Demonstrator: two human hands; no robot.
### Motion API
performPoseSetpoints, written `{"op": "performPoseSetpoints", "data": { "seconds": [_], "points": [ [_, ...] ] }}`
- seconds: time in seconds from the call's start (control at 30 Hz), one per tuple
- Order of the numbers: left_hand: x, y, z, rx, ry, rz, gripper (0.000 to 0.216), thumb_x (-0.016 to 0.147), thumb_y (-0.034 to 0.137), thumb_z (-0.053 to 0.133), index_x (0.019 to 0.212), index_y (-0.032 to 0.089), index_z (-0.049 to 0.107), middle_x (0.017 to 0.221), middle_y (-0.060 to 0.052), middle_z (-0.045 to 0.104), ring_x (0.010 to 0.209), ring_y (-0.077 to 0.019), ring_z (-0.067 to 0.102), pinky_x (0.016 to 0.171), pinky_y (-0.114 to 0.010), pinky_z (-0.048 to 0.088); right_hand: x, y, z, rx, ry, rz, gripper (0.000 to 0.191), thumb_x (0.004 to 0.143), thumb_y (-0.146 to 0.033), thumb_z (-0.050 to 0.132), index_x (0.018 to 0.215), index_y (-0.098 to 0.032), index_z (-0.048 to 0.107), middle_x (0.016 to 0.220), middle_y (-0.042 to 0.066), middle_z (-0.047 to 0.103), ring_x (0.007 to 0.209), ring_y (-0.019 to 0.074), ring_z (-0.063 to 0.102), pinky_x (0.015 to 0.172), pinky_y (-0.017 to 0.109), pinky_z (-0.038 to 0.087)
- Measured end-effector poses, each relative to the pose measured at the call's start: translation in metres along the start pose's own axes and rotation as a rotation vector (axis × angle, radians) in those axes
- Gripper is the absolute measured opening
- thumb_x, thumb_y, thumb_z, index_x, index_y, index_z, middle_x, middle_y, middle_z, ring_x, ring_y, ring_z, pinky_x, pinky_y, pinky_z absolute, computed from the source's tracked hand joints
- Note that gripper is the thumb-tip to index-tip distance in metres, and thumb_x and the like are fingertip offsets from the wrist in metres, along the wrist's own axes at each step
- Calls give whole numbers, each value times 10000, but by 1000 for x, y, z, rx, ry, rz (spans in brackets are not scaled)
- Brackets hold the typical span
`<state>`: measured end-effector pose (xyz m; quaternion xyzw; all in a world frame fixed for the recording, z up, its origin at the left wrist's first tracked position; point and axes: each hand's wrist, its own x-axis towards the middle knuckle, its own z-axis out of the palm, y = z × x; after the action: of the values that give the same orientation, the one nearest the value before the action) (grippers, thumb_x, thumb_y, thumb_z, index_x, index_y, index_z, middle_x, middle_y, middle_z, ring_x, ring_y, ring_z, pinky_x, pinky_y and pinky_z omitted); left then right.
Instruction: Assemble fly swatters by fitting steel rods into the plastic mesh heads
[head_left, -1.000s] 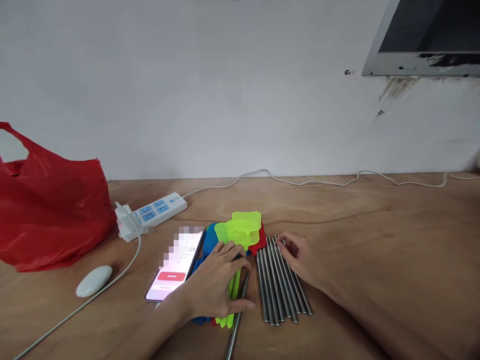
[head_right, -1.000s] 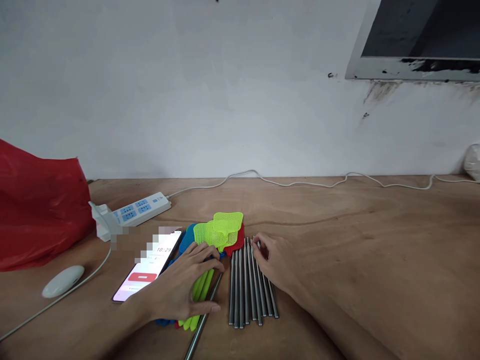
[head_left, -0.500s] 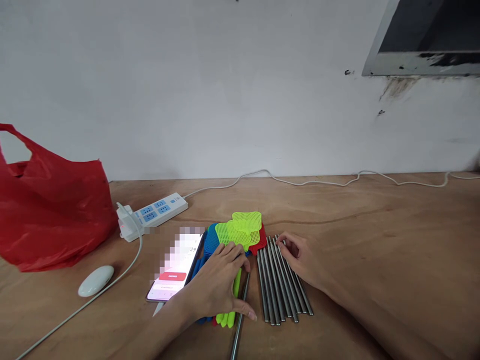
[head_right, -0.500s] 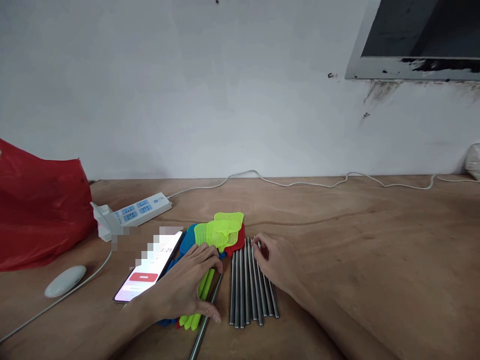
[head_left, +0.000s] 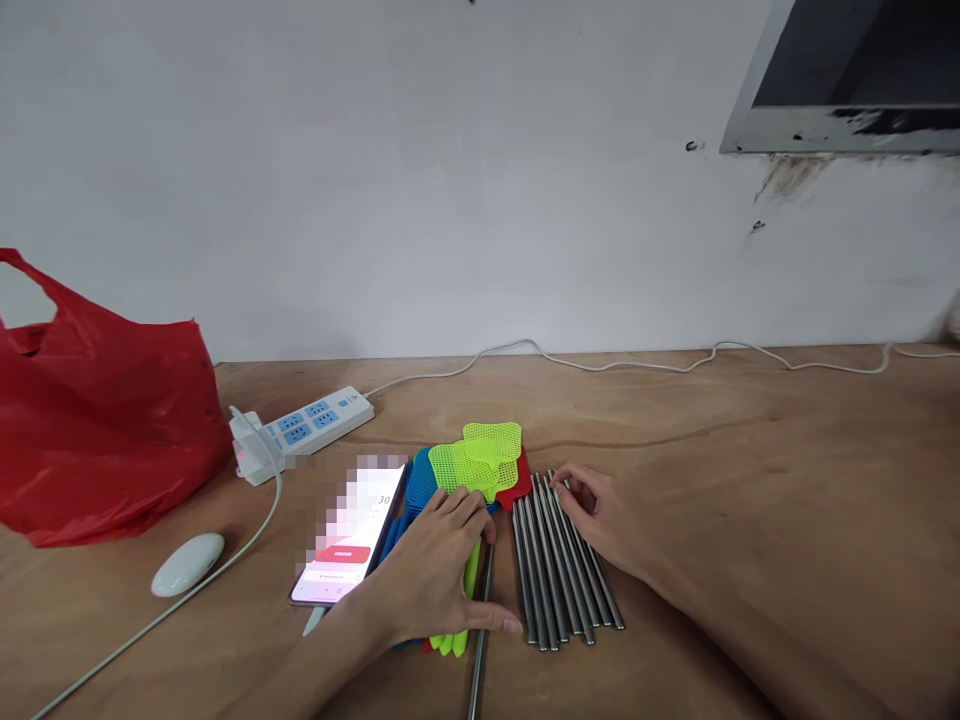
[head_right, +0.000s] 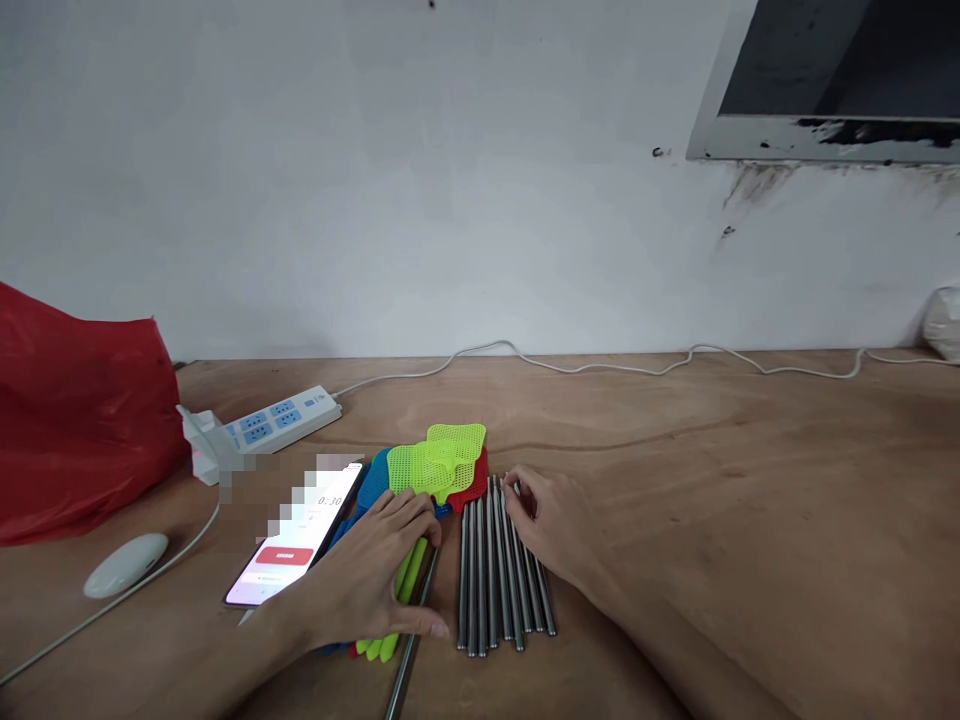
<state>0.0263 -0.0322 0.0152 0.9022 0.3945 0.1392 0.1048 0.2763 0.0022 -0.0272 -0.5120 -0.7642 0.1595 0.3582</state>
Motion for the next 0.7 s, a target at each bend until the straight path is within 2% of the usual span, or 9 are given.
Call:
{"op": "performPoseSetpoints", "data": {
  "seconds": [0.13, 0.27, 0.7],
  "points": [
    [-2, -7, -12, -90, -82, 41, 615, 685, 714, 729, 1008, 199, 636, 1084, -96, 623, 1023, -321, 556, 952, -470, 389, 0, 0, -1, 4, 4, -4, 180, 923, -308, 506, 825, -232, 637, 572, -33, 539, 512, 145, 492, 503, 254, 336],
    [-3, -14, -16, -112, -177, 11, 594, 672, 628, 794, 1049, 197, 635, 1122, -92, 608, 1057, -329, 548, 960, -471, 369, 1, -1, -2, 4, -3, -2, 159, 916, -278, 509, 814, -228, 621, 565, -41, 514, 511, 141, 479, 505, 254, 322],
    [2, -8, -3, -146, -148, -47, 613, 576, 654, 837, 888, 188, 590, 1038, -64, 571, 982, -308, 522, 890, -438, 381, 0, 1, 1, 44, 6, 11, 197, 928, -322, 497, 813, -235, 631, 564, -39, 503, 515, 147, 481, 495, 249, 333]
  ]
}}
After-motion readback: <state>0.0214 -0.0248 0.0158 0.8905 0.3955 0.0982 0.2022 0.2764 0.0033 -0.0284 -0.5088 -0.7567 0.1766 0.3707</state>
